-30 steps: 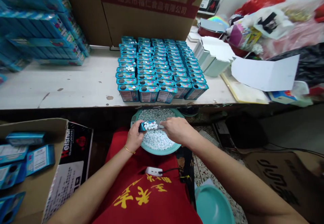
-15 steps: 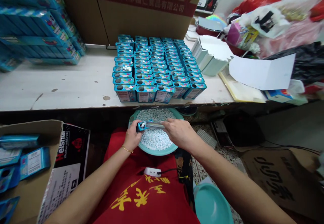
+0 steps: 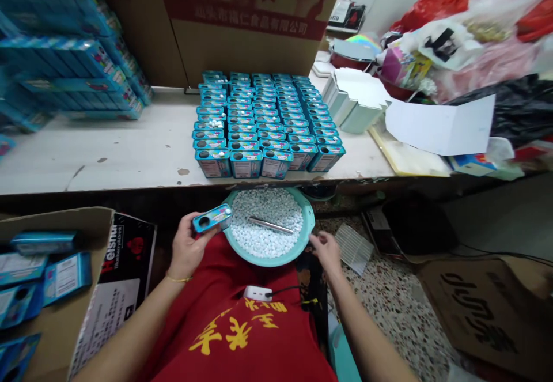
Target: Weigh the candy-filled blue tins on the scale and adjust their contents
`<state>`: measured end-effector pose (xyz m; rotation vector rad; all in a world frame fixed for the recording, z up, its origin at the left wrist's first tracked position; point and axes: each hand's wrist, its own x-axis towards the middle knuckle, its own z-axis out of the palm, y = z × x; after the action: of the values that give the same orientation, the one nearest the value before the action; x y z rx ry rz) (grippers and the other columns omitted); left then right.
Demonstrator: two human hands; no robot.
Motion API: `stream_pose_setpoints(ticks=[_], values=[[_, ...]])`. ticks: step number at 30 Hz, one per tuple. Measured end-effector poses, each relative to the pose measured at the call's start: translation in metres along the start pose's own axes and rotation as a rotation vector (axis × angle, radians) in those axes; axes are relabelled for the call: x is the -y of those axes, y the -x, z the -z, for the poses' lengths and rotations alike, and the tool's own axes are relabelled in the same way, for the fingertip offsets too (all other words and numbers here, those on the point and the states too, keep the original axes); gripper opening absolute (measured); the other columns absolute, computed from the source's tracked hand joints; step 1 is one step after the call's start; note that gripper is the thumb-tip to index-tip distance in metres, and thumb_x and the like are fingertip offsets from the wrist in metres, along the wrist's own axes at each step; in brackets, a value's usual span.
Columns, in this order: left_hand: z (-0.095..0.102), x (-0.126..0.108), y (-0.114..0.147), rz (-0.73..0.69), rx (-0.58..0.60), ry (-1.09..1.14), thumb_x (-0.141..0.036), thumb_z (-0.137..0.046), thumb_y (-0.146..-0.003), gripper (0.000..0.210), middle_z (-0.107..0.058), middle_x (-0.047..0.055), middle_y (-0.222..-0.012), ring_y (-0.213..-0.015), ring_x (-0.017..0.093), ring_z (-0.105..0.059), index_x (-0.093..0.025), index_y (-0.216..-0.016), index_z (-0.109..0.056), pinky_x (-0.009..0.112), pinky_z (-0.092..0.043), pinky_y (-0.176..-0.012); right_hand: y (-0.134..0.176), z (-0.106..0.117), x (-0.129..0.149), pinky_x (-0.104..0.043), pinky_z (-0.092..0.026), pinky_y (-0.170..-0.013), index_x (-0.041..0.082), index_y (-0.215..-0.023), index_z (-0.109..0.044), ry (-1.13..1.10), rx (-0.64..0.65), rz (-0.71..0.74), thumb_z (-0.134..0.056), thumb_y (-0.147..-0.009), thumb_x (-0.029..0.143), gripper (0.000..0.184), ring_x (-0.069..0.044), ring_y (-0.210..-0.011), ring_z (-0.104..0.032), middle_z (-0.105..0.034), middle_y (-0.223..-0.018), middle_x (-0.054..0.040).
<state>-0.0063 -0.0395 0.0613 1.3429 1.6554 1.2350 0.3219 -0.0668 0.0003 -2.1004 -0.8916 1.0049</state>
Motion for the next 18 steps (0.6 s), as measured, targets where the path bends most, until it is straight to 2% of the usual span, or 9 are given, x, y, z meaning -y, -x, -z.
stream_pose_setpoints(ticks=[2, 3, 4, 6, 8, 11, 14, 16, 18], values=[[0.019, -0.003, 0.009, 0.042, -0.061, -0.022, -0.033, -0.068, -0.061, 0.047, -0.054, 0.0, -0.086, -0.077, 0.015, -0.054, -0.02, -0.1, -0.047, 0.029, -0.045, -0.074, 0.01, -0.019, -0.013, -0.04, -0.051, -0.063, 0.014, -0.096, -0.053, -0.307, 0.274, -0.293, -0.062, -0.064, 0.035, 0.04, -0.02, -0.07, -0.061, -0.063, -0.086, -0.0091], [0.027, -0.004, 0.015, 0.057, -0.081, -0.029, -0.032, -0.069, -0.06, 0.047, -0.054, 0.0, -0.085, -0.077, 0.014, -0.054, -0.02, -0.1, -0.048, 0.029, -0.045, -0.073, 0.014, -0.031, -0.016, -0.038, -0.052, -0.059, 0.015, -0.091, -0.053, -0.414, 0.348, -0.368, -0.062, -0.062, 0.031, 0.035, -0.019, -0.065, -0.061, -0.063, -0.078, -0.0062], [0.035, -0.005, 0.021, 0.071, -0.096, -0.027, -0.032, -0.07, -0.059, 0.047, -0.054, 0.0, -0.085, -0.076, 0.014, -0.054, -0.02, -0.099, -0.048, 0.029, -0.045, -0.073, 0.018, -0.042, -0.018, -0.035, -0.052, -0.057, 0.015, -0.086, -0.053, -0.488, 0.38, -0.403, -0.062, -0.06, 0.026, 0.029, -0.017, -0.062, -0.061, -0.063, -0.071, -0.0033], [0.048, -0.003, 0.034, 0.108, -0.112, 0.04, -0.031, -0.072, -0.057, 0.049, -0.056, 0.0, -0.087, -0.078, 0.015, -0.055, -0.02, -0.1, -0.049, 0.029, -0.045, -0.075, 0.026, -0.06, -0.019, -0.03, -0.051, -0.054, 0.017, -0.077, -0.05, -0.546, 0.332, -0.396, -0.057, -0.057, 0.019, 0.021, -0.014, -0.056, -0.059, -0.058, -0.059, 0.0017], [0.059, 0.001, 0.046, 0.2, -0.07, 0.211, -0.029, -0.072, -0.057, 0.051, -0.058, 0.001, -0.091, -0.082, 0.016, -0.056, -0.02, -0.102, -0.049, 0.031, -0.045, -0.077, 0.036, -0.066, -0.021, -0.027, -0.051, -0.051, 0.018, -0.071, -0.047, -0.563, 0.289, -0.371, -0.054, -0.054, 0.016, 0.019, -0.013, -0.051, -0.056, -0.054, -0.051, 0.0043], [0.068, 0.012, 0.059, 0.483, 0.105, 0.518, -0.024, -0.071, -0.059, 0.047, -0.061, 0.004, -0.093, -0.083, 0.018, -0.06, -0.018, -0.1, -0.05, 0.036, -0.046, -0.079, 0.06, -0.053, -0.03, -0.029, -0.05, -0.048, 0.018, -0.068, -0.048, -0.571, 0.273, -0.352, -0.053, -0.049, 0.016, 0.02, -0.014, -0.046, -0.053, -0.052, -0.049, 0.0043], [0.067, 0.026, 0.073, 0.724, 0.284, 0.721, -0.019, -0.071, -0.059, 0.039, -0.064, 0.005, -0.087, -0.079, 0.02, -0.062, -0.018, -0.093, -0.053, 0.04, -0.046, -0.079, 0.09, -0.029, -0.042, -0.032, -0.049, -0.046, 0.019, -0.065, -0.049, -0.549, 0.314, -0.332, -0.054, -0.046, 0.017, 0.02, -0.015, -0.043, -0.051, -0.049, -0.047, 0.0035], [0.064, 0.033, 0.084, 0.782, 0.412, 0.809, -0.018, -0.071, -0.059, 0.035, -0.065, 0.006, -0.082, -0.077, 0.021, -0.063, -0.016, -0.09, -0.056, 0.042, -0.045, -0.079, 0.106, -0.018, -0.049, -0.033, -0.048, -0.047, 0.022, -0.062, -0.049, -0.495, 0.383, -0.3, -0.055, -0.047, 0.021, 0.017, -0.016, -0.043, -0.052, -0.048, -0.047, 0.0026], [0.065, 0.036, 0.096, 0.761, 0.427, 0.862, -0.017, -0.071, -0.058, 0.031, -0.066, 0.007, -0.078, -0.074, 0.022, -0.063, -0.014, -0.086, -0.057, 0.041, -0.045, -0.078, 0.114, -0.014, -0.053, -0.036, -0.047, -0.048, 0.027, -0.062, -0.049, -0.387, 0.456, -0.277, -0.055, -0.05, 0.028, 0.014, -0.019, -0.047, -0.055, -0.05, -0.05, 0.0006]])
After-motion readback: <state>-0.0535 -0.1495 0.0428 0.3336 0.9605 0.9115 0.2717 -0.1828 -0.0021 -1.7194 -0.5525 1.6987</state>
